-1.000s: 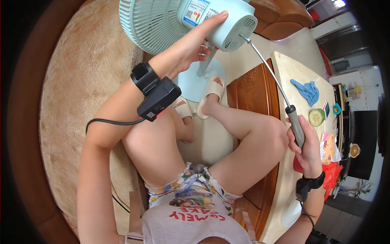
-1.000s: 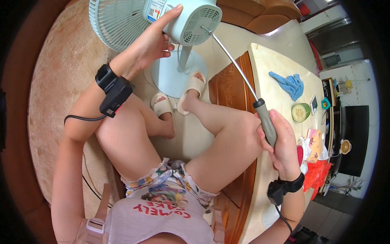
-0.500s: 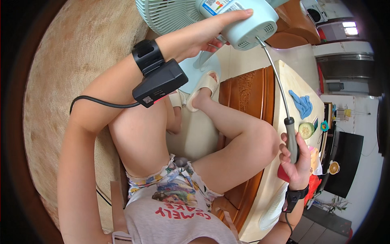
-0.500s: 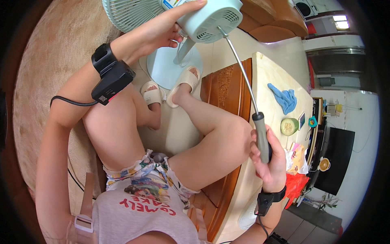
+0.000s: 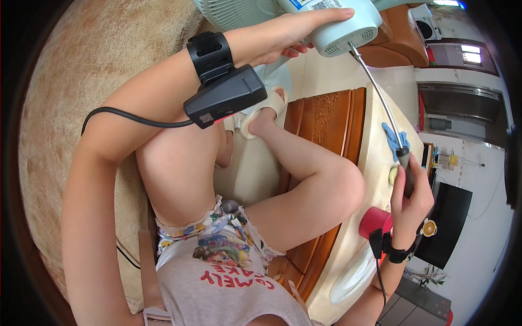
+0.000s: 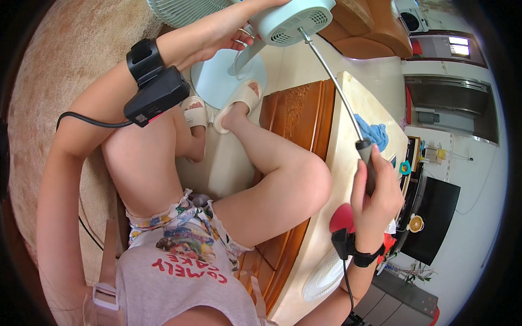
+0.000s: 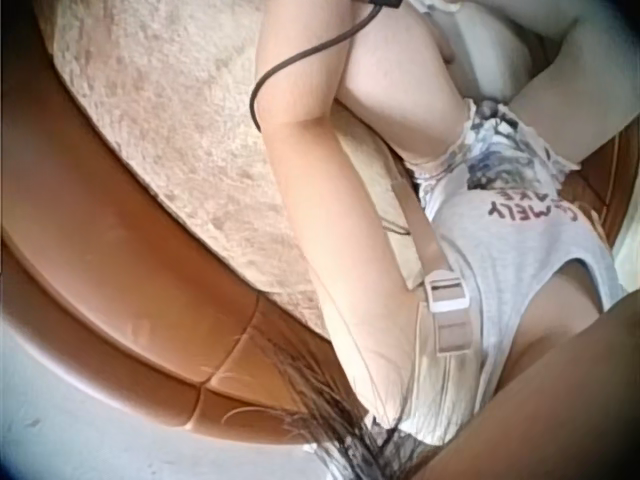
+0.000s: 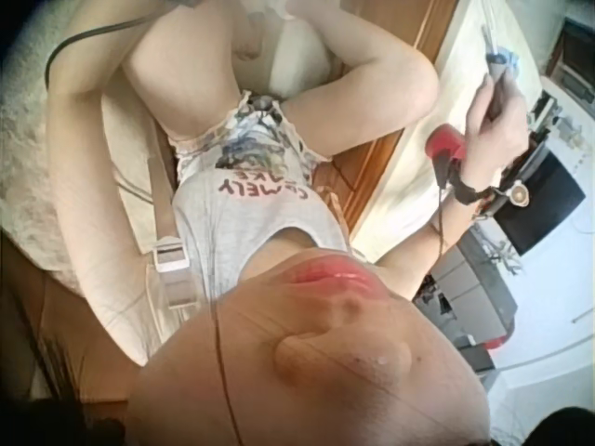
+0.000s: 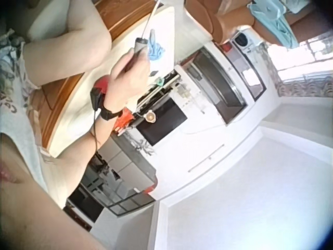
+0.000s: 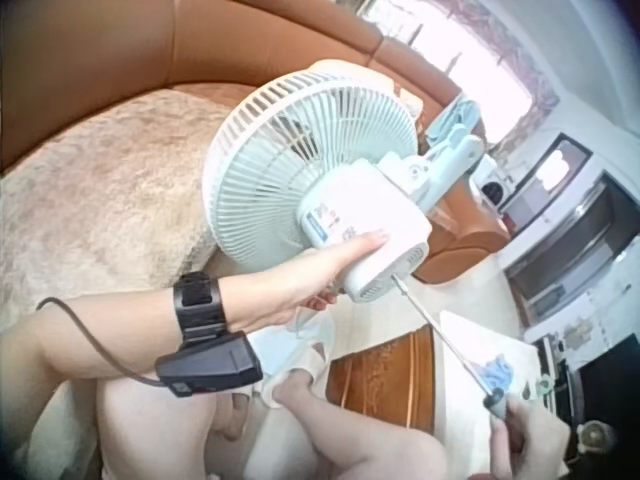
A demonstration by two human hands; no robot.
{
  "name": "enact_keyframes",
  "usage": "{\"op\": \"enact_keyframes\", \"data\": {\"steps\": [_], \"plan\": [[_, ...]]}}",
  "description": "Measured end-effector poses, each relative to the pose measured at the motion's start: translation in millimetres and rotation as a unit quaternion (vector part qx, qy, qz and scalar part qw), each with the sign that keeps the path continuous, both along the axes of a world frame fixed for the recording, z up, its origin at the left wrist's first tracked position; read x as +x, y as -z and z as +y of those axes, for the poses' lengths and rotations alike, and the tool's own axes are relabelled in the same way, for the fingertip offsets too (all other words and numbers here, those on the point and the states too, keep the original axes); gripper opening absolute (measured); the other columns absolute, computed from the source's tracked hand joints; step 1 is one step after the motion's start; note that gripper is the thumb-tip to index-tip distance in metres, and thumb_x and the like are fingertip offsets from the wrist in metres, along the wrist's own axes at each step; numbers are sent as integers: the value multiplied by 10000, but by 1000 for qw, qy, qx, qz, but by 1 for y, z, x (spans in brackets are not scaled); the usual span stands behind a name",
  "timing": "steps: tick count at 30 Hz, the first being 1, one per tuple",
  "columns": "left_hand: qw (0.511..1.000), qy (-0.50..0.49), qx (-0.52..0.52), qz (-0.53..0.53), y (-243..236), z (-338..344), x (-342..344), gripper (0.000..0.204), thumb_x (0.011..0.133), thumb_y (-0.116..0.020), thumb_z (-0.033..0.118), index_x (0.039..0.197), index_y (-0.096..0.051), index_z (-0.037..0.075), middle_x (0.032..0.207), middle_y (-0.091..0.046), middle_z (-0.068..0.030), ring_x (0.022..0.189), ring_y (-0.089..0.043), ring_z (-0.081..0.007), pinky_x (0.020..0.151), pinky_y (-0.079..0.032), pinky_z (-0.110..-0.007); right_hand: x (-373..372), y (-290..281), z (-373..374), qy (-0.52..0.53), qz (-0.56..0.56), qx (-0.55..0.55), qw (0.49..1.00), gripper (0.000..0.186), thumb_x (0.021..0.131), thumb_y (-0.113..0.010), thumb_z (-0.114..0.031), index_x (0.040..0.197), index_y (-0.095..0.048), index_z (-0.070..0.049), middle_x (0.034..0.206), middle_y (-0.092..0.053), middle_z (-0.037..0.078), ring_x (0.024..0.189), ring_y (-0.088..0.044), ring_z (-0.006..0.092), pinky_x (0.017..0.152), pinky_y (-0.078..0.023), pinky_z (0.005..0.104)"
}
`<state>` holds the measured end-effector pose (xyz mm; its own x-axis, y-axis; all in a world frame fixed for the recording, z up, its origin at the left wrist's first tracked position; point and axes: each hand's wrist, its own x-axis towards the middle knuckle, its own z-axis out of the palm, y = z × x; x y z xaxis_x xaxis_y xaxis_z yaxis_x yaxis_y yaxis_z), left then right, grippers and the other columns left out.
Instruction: Disassembling and reassembling a small electric fan using a screwdriver.
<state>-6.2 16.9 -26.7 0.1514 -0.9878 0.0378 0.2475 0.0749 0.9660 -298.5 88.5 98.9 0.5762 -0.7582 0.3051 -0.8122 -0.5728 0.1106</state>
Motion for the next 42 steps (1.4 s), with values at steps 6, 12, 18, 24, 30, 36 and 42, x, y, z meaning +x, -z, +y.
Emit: {"op": "enact_keyframes", "data": {"steps": [6,12,18,24,30,36,42], "plan": [[996,57,65,8,-12,4,10,838,684,-560,753,1105,-561,28,921,-519,-93,741,-499,-136,678,-423,-249,-24,16,-9,118,-397,420,807,315,869,-617,-82,1169,-529,-39,832,-589,-27,612,-459,18,518,-329,158],[984,140,95,-48,-32,10,20,1027,695,-442,811,1327,-433,2,1291,-472,-215,1063,-527,-307,924,-398,-413,-28,27,-8,118,-422,452,777,303,886,-587,-69,1173,-523,5,873,-628,7,699,-533,38,606,-406,167],[988,106,60,-90,-47,39,53,814,807,-527,648,1304,-470,5,1299,-480,-196,1168,-480,-277,980,-367,-384,-23,20,-11,121,-411,442,788,264,881,-599,-78,1122,-560,22,861,-644,19,693,-535,42,606,-414,173],[976,-36,-133,-168,-92,66,186,333,949,-493,319,1065,-649,49,1162,-612,-116,1199,-477,-195,989,-385,-349,-16,26,-8,143,-369,421,816,223,874,-607,-85,1051,-616,51,831,-650,36,733,-561,60,642,-439,189],[973,-131,-67,-179,-38,-37,240,560,943,-370,504,1307,-505,101,1318,-505,-124,1225,-460,-219,1027,-330,-391,-12,41,-14,104,-277,288,911,235,854,-570,-62,1057,-590,54,894,-642,162,820,-616,243,759,-470,313],[1000,25,19,5,-33,-27,212,593,939,-366,507,1356,-442,92,1334,-486,-124,1212,-468,-224,1015,-352,-398,-12,42,-28,97,-235,189,948,192,840,-554,-39,1018,-573,31,903,-581,154,848,-563,293,774,-442,329],[962,230,-107,-102,-48,-33,240,572,926,-443,473,1286,-503,31,1160,-608,-107,1054,-574,-167,918,-440,-326,-25,48,-29,147,-273,174,935,199,840,-564,-40,1030,-573,21,893,-569,121,840,-555,245,744,-437,306]]}}
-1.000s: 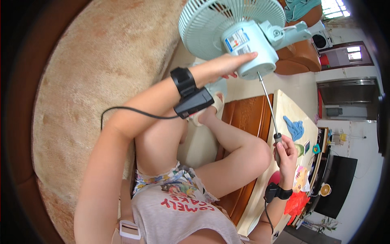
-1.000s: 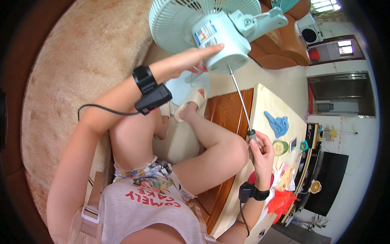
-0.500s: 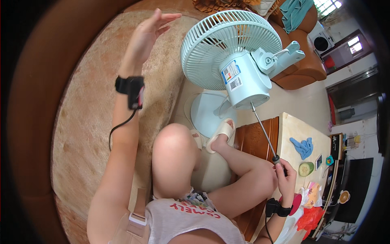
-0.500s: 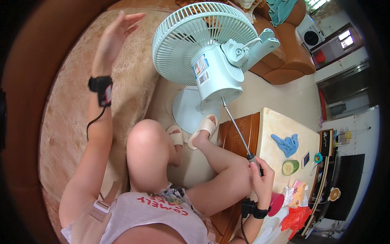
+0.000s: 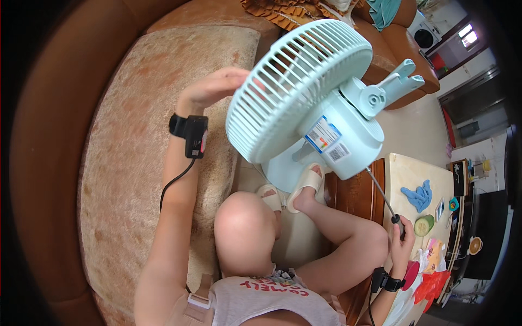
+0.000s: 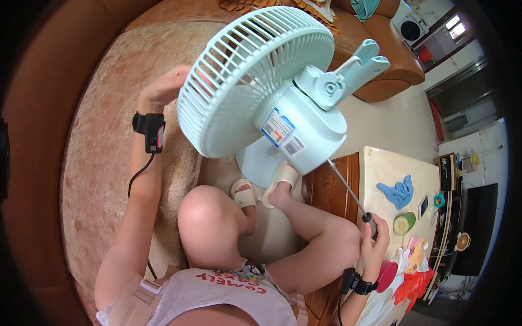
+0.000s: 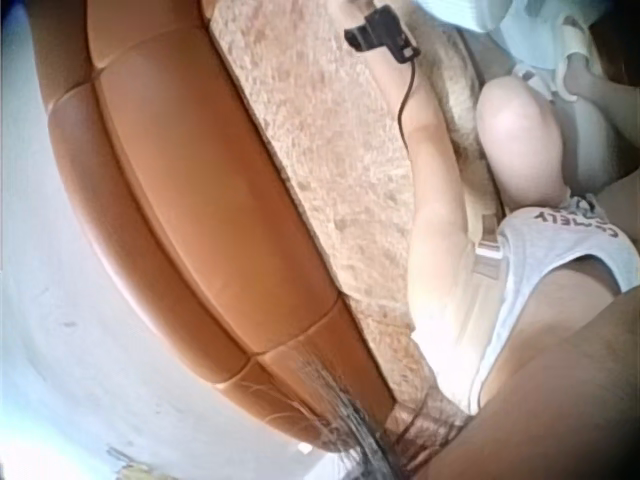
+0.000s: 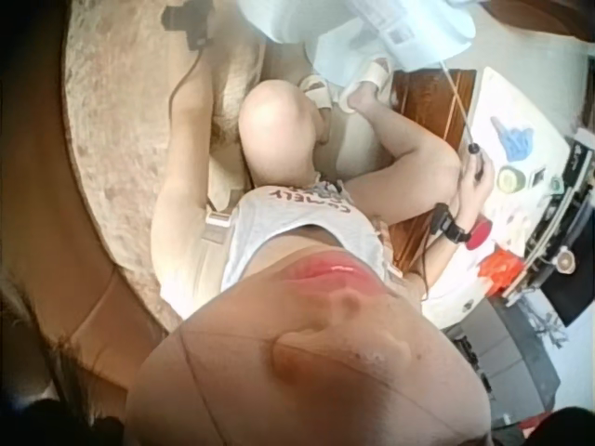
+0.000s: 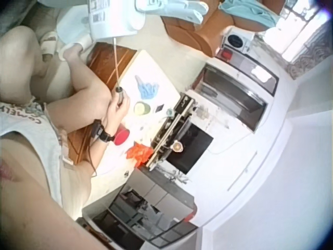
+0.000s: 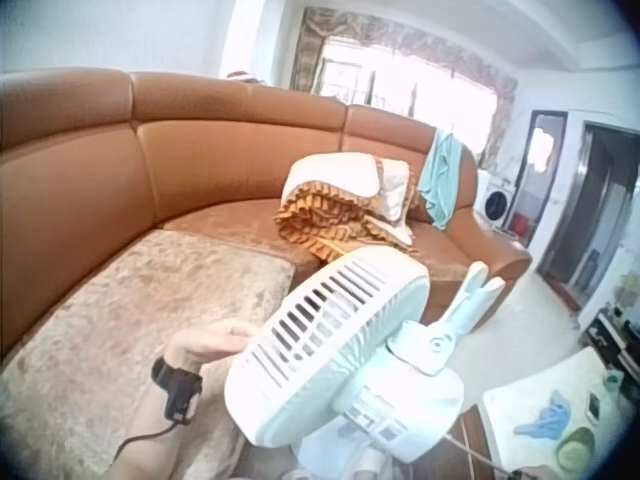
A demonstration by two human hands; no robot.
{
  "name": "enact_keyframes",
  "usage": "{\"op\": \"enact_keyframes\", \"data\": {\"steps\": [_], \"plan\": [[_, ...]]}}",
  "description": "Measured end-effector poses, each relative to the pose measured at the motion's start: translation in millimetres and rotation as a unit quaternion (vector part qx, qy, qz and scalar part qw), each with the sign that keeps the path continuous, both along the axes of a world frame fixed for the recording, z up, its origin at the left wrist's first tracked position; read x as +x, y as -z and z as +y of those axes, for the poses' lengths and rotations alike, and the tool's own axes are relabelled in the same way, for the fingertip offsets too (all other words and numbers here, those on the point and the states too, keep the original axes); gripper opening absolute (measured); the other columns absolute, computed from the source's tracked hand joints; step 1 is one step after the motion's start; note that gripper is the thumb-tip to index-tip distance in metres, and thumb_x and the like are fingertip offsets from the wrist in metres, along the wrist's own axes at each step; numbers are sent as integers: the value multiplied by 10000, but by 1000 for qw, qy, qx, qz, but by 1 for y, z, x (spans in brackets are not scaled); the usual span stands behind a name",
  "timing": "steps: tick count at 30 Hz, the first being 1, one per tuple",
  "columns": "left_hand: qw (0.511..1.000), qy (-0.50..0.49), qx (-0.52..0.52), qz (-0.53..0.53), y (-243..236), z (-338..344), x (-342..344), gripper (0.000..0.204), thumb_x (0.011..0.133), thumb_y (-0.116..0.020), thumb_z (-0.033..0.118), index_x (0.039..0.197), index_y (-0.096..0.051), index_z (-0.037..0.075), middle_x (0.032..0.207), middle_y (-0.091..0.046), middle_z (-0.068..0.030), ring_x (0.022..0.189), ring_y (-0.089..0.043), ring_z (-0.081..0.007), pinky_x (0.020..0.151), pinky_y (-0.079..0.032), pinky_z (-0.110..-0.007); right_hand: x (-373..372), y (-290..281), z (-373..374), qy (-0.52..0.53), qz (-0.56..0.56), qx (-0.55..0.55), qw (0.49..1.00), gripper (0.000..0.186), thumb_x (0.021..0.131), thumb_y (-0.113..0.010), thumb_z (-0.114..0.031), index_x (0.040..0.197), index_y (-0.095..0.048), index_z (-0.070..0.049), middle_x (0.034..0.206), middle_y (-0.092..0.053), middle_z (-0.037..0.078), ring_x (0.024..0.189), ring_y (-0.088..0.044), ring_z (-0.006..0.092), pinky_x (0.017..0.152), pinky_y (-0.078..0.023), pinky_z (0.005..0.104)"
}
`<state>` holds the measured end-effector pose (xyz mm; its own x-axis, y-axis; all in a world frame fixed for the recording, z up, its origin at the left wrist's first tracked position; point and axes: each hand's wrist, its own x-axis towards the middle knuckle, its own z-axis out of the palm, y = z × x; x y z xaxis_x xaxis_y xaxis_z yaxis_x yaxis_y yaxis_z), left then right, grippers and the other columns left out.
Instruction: Disassembling and reassembling a small electric fan using a screwdriver.
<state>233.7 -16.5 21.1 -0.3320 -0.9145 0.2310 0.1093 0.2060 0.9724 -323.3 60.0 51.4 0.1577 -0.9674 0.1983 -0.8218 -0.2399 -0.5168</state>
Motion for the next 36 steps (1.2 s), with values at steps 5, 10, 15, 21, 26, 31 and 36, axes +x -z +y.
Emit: {"op": "enact_keyframes", "data": {"steps": [5,10,15,21,26,31,36], "plan": [[998,23,64,-2,-2,-32,-39,467,858,-633,326,1194,-555,12,1066,-628,-81,950,-586,-134,846,-476,-278,-11,5,-5,-6,10,-24,1000,236,809,-601,-27,1041,-586,15,853,-558,117,796,-550,234,715,-437,297],[992,122,15,-23,13,-30,-51,459,853,-644,279,1207,-540,6,1079,-621,-81,955,-578,-132,838,-480,-275,-12,-2,-12,-9,52,-14,998,248,803,-614,-32,1049,-596,-6,852,-550,109,797,-541,228,702,-435,293],[968,143,78,-192,-25,-10,-71,461,865,-635,230,1238,-511,-12,1140,-598,-79,1025,-539,-124,876,-461,-277,-28,-4,-14,19,61,16,998,252,842,-596,-75,1089,-579,-25,950,-546,99,886,-534,219,695,-447,292],[983,144,111,30,15,-19,-86,521,895,-599,221,1337,-430,3,1233,-555,-101,1139,-495,-139,970,-394,-268,-45,-4,-21,55,76,58,994,266,904,-562,-102,1152,-525,-13,1059,-540,80,994,-519,166,851,-418,255],[978,186,44,-81,-9,1,-82,568,886,-550,392,1347,-429,83,1299,-506,-71,1197,-453,-163,1010,-351,-349,-44,-15,-22,-16,183,-18,983,230,845,-605,-78,1053,-546,2,924,-551,111,842,-552,209,722,-440,268],[976,161,24,-144,-23,30,-83,614,843,-562,423,1336,-436,80,1288,-507,-83,1180,-457,-173,996,-355,-344,-31,-17,-22,-107,172,-1,979,225,799,-640,-72,999,-566,-1,779,-579,73,657,-550,155,599,-429,251],[969,160,22,-187,-16,31,-109,660,799,-575,455,1325,-444,78,1277,-509,-96,1164,-461,-184,981,-359,-339,-41,-29,0,-15,123,96,988,224,801,-648,-89,996,-590,5,670,-567,22,585,-538,94,537,-410,227]]}}
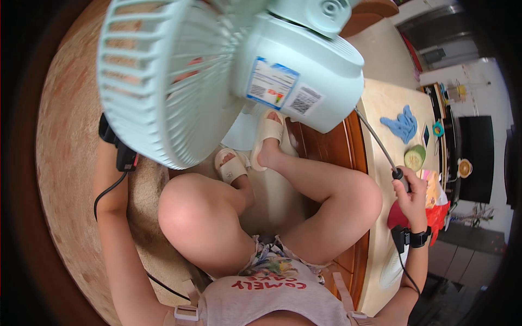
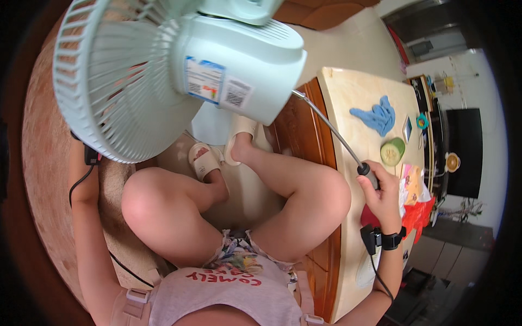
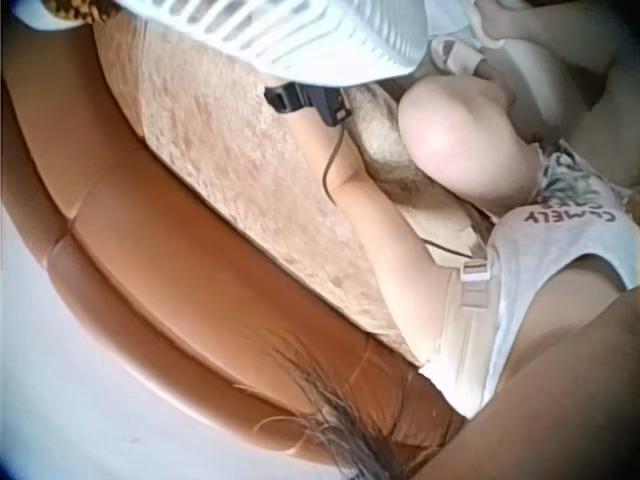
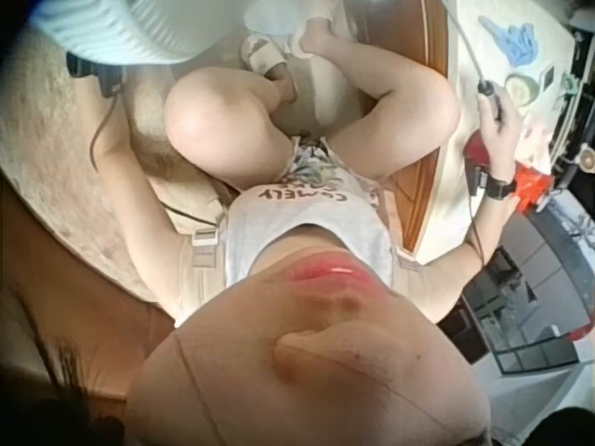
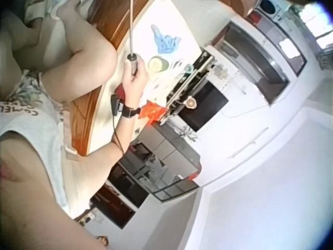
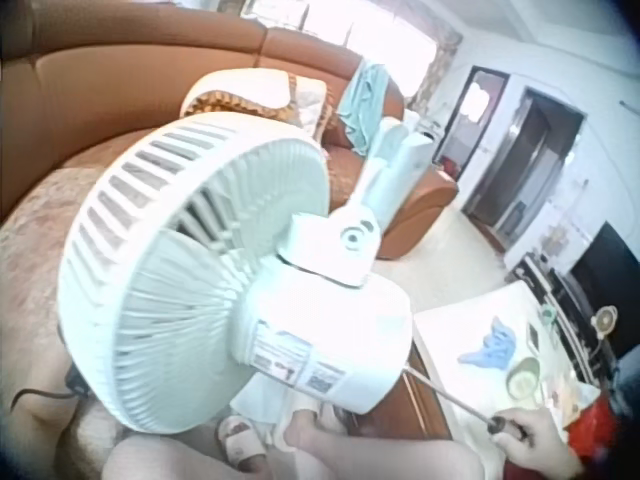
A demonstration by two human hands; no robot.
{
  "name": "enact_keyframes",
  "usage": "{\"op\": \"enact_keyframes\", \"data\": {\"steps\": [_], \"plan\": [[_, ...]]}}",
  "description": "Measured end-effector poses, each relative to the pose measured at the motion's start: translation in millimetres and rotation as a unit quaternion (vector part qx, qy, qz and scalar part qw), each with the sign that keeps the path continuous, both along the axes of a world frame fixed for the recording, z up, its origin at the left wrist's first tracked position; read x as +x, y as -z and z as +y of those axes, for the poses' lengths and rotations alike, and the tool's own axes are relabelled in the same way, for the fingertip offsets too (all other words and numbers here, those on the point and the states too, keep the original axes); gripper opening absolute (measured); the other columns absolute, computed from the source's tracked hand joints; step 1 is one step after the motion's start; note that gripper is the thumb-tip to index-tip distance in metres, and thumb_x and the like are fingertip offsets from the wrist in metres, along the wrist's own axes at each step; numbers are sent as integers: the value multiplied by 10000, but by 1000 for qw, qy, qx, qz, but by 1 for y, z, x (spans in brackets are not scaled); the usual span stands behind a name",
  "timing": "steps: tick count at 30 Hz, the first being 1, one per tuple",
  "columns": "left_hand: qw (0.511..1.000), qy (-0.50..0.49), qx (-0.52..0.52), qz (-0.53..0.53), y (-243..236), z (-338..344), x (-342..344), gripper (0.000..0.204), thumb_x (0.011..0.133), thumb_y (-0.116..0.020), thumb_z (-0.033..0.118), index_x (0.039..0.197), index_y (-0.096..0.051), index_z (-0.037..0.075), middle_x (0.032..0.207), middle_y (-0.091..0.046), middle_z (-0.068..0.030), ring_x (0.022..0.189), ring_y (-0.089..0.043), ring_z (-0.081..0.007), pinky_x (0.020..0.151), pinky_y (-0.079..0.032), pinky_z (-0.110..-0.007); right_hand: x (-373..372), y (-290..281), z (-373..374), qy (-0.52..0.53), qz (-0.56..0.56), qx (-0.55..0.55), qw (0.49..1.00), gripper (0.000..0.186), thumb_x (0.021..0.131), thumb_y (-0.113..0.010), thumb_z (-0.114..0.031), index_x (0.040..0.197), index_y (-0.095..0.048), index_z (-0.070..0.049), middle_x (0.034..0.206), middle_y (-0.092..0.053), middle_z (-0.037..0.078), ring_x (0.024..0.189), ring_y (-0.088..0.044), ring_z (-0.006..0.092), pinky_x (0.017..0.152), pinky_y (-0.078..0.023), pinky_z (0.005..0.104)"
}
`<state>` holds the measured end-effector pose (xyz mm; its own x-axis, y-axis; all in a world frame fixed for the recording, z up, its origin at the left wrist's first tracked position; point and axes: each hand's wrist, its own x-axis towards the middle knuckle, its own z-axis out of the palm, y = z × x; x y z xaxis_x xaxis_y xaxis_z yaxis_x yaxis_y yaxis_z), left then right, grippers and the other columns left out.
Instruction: Disassembling and reassembling a small electric fan using a screwdriver.
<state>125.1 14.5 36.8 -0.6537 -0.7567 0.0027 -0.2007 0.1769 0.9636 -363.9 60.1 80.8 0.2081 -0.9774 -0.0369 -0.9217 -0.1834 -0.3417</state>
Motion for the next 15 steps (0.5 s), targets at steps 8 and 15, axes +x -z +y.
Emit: {"op": "enact_keyframes", "data": {"steps": [8,15], "plan": [[991,64,-12,-121,15,8,-57,735,730,-594,506,1308,-456,74,1260,-511,-116,1139,-468,-200,958,-365,-332,8,-28,-9,-118,141,-127,975,293,741,-728,-141,957,-600,10,670,-574,111,532,-546,252,515,-420,299],[822,366,-190,-393,-12,-23,-176,800,669,-611,550,1293,-466,70,1245,-513,-134,1116,-474,-214,938,-370,-325,-2,-22,-19,-111,139,-108,978,285,732,-730,-147,938,-602,3,639,-541,106,507,-515,243,488,-385,309]]}}
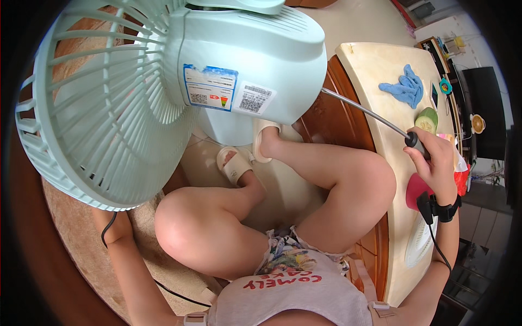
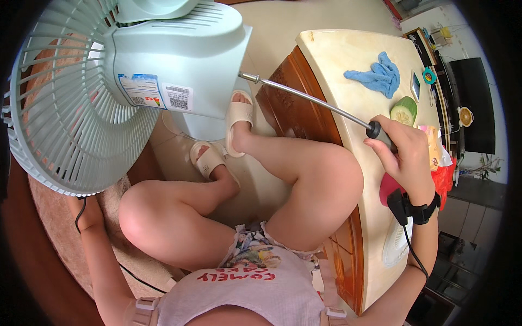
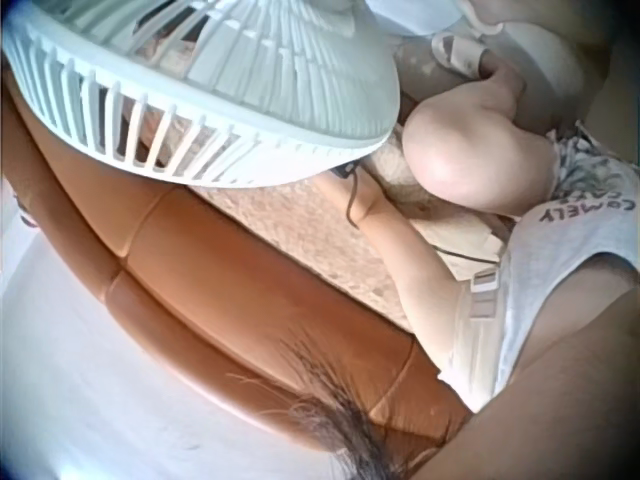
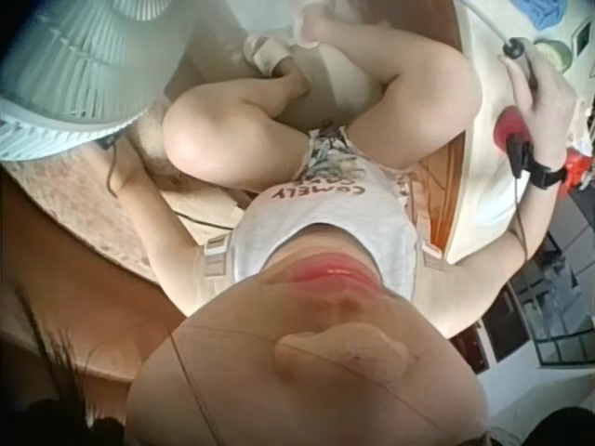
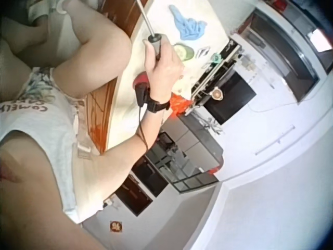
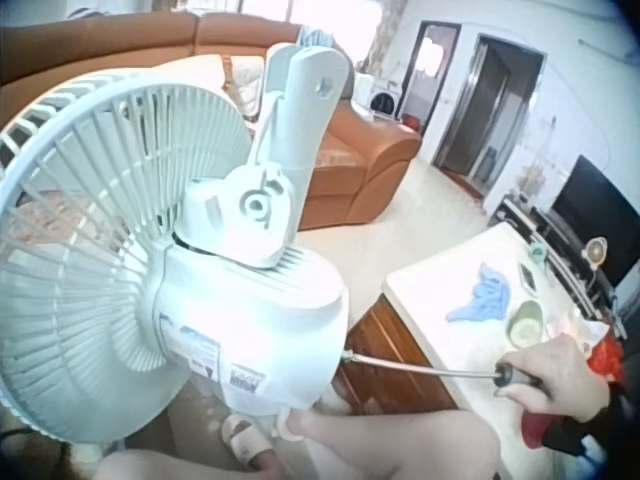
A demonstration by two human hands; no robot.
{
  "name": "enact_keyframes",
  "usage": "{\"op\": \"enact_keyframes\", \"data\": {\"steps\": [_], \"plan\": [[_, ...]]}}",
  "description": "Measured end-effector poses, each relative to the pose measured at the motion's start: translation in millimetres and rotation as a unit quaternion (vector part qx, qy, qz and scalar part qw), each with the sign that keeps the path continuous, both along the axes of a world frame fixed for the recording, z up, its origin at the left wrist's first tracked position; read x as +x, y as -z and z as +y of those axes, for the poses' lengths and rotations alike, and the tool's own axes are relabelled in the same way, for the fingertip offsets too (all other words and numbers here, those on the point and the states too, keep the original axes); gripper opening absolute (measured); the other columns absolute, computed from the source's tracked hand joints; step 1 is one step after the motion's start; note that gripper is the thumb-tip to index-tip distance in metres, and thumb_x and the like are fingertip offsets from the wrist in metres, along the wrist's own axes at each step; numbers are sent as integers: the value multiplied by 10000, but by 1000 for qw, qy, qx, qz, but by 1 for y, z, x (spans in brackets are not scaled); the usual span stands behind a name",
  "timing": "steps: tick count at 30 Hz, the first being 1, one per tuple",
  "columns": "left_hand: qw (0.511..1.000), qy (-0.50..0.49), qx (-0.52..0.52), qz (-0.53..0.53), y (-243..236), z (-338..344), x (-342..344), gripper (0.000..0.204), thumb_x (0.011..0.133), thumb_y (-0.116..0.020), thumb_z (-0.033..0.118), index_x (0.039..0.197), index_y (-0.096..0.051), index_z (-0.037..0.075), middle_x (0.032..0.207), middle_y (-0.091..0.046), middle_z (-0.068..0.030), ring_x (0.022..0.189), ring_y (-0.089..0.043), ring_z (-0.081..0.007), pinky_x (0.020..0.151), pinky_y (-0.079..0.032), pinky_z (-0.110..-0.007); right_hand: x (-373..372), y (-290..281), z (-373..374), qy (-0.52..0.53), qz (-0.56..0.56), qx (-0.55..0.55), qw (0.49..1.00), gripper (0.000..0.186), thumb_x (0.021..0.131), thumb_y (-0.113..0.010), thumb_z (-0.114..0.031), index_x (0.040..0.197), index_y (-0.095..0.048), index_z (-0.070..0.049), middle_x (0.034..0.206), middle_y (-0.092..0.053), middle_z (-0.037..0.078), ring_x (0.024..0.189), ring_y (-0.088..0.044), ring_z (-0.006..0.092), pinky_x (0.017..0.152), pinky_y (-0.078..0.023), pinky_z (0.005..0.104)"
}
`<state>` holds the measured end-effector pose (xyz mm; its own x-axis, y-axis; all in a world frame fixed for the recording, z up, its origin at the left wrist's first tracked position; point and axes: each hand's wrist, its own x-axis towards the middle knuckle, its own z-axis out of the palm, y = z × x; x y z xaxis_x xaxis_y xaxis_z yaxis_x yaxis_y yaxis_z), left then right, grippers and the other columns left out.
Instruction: Disassembling and reassembling a small electric fan using a screwdriver.
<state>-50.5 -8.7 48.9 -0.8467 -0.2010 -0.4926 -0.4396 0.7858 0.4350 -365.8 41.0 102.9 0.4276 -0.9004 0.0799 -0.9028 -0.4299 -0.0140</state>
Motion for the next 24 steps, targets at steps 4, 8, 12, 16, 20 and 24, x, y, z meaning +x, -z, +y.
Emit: {"op": "enact_keyframes", "data": {"steps": [4,8,12,16,20,24], "plan": [[971,177,-11,-159,-17,6,-35,838,635,-621,576,1284,-472,68,1236,-514,-144,1103,-477,-223,926,-373,-321,24,25,-6,-12,-90,39,995,277,727,-723,-110,957,-616,3,679,-573,111,553,-554,226,536,-421,285],[920,336,5,-203,-14,-10,-90,875,600,-631,601,1276,-478,66,1227,-515,-154,1090,-481,-231,915,-376,-317,3,23,10,44,-190,128,972,323,709,-652,-16,1030,-632,11,818,-639,79,714,-599,156,682,-461,252],[884,408,33,-227,-11,-14,-108,913,565,-641,626,1267,-484,64,1219,-516,-164,1077,-484,-239,903,-379,-314,-3,15,18,170,-326,372,852,437,741,-585,0,1176,-579,27,856,-620,28,708,-576,103,679,-456,228],[854,455,55,-246,-9,-15,-133,951,530,-650,652,1258,-490,62,1210,-517,-174,1064,-488,-247,892,-382,-310,-9,11,16,231,-370,457,775,452,781,-545,-8,1232,-542,18,819,-606,36,651,-563,98,640,-462,215],[835,474,74,-271,-10,-10,-151,988,496,-660,677,1250,-496,60,1201,-519,-184,1051,-491,-256,880,-385,-306,-6,14,12,134,-301,350,877,434,753,-578,8,1186,-570,23,792,-619,72,670,-591,126,642,-458,234],[818,479,94,-305,-10,-9,-166,1026,461,-670,703,1241,-502,58,1193,-520,-194,1038,-495,-264,868,-388,-302,8,19,14,-26,-157,64,985,519,659,-650,71,1170,-590,6,754,-577,147,635,-569,235,599,-439,265]]}}
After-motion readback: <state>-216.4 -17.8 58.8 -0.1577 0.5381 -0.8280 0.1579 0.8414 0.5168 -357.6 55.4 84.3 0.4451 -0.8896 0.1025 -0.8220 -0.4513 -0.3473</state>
